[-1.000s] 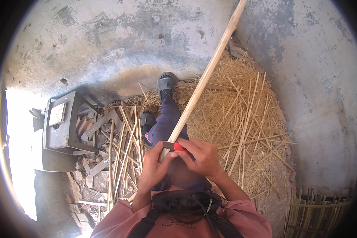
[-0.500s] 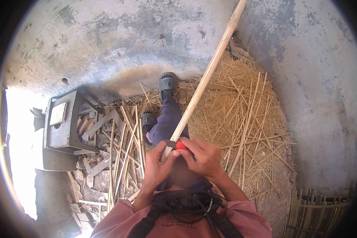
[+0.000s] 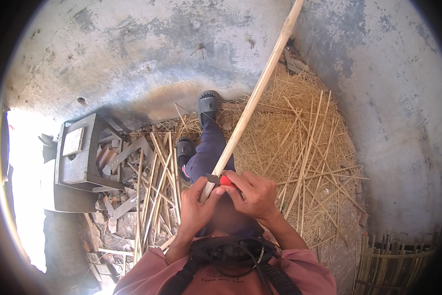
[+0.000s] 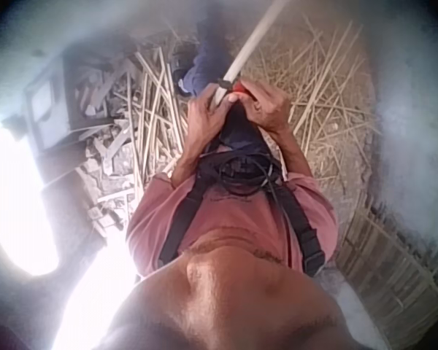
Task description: The person uses a utility knife to carve and smooth the edges of a long bamboo strip.
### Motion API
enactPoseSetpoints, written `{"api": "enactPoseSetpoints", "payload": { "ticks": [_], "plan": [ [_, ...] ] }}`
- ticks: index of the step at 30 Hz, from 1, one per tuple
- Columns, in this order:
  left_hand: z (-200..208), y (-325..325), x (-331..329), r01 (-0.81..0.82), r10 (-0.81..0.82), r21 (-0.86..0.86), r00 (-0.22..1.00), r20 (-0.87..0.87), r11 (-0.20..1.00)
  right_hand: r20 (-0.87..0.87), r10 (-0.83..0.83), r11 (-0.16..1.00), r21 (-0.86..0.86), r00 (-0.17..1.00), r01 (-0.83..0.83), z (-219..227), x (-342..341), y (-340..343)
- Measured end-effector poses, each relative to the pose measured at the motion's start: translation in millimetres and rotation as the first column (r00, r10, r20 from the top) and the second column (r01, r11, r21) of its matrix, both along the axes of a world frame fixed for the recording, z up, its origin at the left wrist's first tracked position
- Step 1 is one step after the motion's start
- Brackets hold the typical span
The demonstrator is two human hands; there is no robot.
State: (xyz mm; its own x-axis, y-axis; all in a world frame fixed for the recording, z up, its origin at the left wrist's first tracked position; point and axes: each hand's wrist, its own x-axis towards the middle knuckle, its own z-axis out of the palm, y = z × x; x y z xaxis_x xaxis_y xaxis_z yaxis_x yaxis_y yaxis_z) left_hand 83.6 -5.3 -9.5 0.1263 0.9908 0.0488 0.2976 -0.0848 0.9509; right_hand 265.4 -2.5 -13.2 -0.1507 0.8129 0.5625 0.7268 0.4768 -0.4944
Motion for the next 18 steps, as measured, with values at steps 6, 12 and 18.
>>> {"api": "enactPoseSetpoints", "payload": {
  "ticks": [6,12,18],
  "plan": [
    [-15,-18,-11,-0.03,0.02,-0.079,0.993,-0.12,0.996,-0.227,-0.308,0.95,-0.015,0.924,0.313,-1,47,35],
    [-4,-22,-15,-0.06,0.057,-0.042,0.995,-0.082,0.997,-0.421,-0.34,0.936,-0.066,0.841,0.345,3,73,43],
    [-12,-8,-21,-0.068,0.066,-0.041,0.996,-0.063,0.997,-0.32,-0.02,0.998,-0.064,0.947,0.0,-7,47,23]
  ]
}}
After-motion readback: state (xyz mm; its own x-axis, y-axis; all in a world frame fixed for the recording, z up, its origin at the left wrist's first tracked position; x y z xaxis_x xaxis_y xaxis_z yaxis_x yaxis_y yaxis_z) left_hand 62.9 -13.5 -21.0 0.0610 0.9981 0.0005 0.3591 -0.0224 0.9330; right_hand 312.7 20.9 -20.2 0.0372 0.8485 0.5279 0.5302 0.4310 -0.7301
